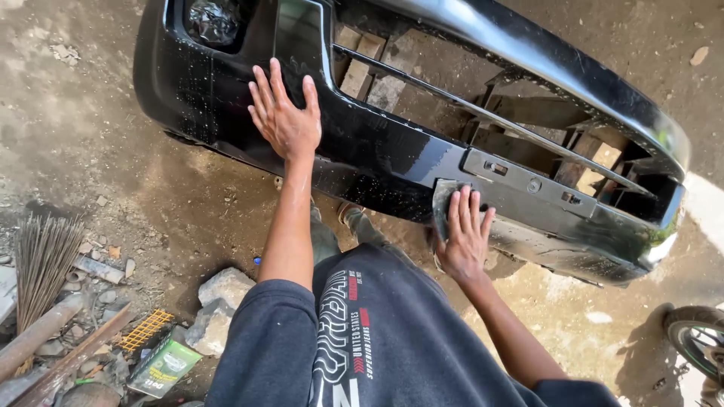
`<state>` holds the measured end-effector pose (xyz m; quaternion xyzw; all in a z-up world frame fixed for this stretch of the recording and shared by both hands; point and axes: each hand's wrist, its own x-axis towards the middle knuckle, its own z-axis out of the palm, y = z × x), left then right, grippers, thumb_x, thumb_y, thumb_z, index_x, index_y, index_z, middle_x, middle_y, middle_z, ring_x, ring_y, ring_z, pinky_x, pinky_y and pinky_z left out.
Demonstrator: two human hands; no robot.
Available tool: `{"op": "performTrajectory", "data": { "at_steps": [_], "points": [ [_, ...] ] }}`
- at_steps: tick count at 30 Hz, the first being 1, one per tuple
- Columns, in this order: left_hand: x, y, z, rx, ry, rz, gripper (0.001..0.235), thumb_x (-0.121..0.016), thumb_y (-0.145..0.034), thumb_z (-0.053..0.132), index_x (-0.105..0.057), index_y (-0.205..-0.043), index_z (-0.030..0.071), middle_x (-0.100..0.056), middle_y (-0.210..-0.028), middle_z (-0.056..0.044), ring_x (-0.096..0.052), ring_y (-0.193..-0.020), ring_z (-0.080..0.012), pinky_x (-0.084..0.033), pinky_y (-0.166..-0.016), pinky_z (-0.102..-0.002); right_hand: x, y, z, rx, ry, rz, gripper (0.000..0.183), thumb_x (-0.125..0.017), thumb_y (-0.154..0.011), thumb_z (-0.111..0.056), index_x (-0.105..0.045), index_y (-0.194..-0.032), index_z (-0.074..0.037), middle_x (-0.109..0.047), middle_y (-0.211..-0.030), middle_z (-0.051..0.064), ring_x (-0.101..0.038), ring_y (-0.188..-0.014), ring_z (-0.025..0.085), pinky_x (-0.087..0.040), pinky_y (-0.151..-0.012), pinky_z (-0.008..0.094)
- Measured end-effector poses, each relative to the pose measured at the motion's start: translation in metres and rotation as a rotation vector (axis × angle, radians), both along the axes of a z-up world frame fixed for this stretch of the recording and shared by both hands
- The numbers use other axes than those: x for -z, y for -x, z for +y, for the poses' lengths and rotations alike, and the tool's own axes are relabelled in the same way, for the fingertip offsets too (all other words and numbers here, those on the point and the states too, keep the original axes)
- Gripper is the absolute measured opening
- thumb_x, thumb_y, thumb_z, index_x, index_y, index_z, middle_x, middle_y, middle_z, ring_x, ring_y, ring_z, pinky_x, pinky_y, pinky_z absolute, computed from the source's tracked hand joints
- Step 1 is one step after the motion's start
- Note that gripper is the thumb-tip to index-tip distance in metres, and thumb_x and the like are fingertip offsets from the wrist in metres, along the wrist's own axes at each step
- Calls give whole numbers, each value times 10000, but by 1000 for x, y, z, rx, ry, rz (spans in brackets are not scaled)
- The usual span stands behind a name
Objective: The person scrubs a black car bumper with a sponge, repeatedly dipping it into a bucket of water to clean the surface. The person works on the front section of the bumper, focusing on the area around the headlight opening and the grille.
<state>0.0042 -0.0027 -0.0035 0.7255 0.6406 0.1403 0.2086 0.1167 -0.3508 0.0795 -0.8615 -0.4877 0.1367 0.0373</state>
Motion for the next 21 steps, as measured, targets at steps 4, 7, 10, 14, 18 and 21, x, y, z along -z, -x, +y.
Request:
{"op": "performTrajectory", "data": {
  "at_steps": [4,7,10,14,18,21],
  "points": [
    [2,4,3,7,3,25,655,-548,-1036,593,-421,-1582,253,-371,-1646,-123,-351,-1519,-362,-282,-1216,-576,7,34,86,-74,-82,130,1051,-729,-743,-174,-193,-1619,49,-208,-1679,285,-159,-1581,419,-43,-1238,625],
    [2,5,0,25,2,10,656,-534,-1050,598,-413,-1594,251,-374,-1657,-118,-358,-1530,-359,-294,-1228,-571,-11,53,161,-181,13,241,1105,-764,-656,-194,-202,-1587,4,-204,-1678,222,-130,-1574,364,-21,-1234,598],
    [1,8,-4,31,-1,-7,659,-520,-1056,605,-409,-1599,249,-375,-1668,-119,-363,-1536,-355,-303,-1234,-569,-16,41,126,-220,-22,240,1091,-761,-692,-175,-209,-1619,-10,-206,-1704,198,-147,-1592,330,-20,-1257,580],
    [3,3,-2,32,5,6,657,-516,-1051,605,-410,-1592,248,-370,-1655,-122,-354,-1527,-362,-288,-1220,-579,-7,7,32,-92,8,29,958,-714,-831,-134,-215,-1642,-38,-219,-1711,173,-196,-1610,286,-65,-1287,568],
    [2,3,-3,25,1,36,653,-516,-1049,599,-408,-1590,250,-370,-1653,-116,-352,-1529,-358,-285,-1225,-579,-10,31,60,114,84,52,946,-707,-828,-152,-212,-1626,-36,-172,-1712,188,-101,-1613,324,-35,-1292,546],
    [1,3,3,12,-8,16,656,-522,-1047,596,-408,-1591,246,-372,-1656,-119,-352,-1531,-356,-287,-1229,-578,-6,48,161,-106,44,217,1062,-739,-739,-201,-147,-1590,31,-106,-1689,221,-30,-1574,355,-4,-1242,583]
  ]
}}
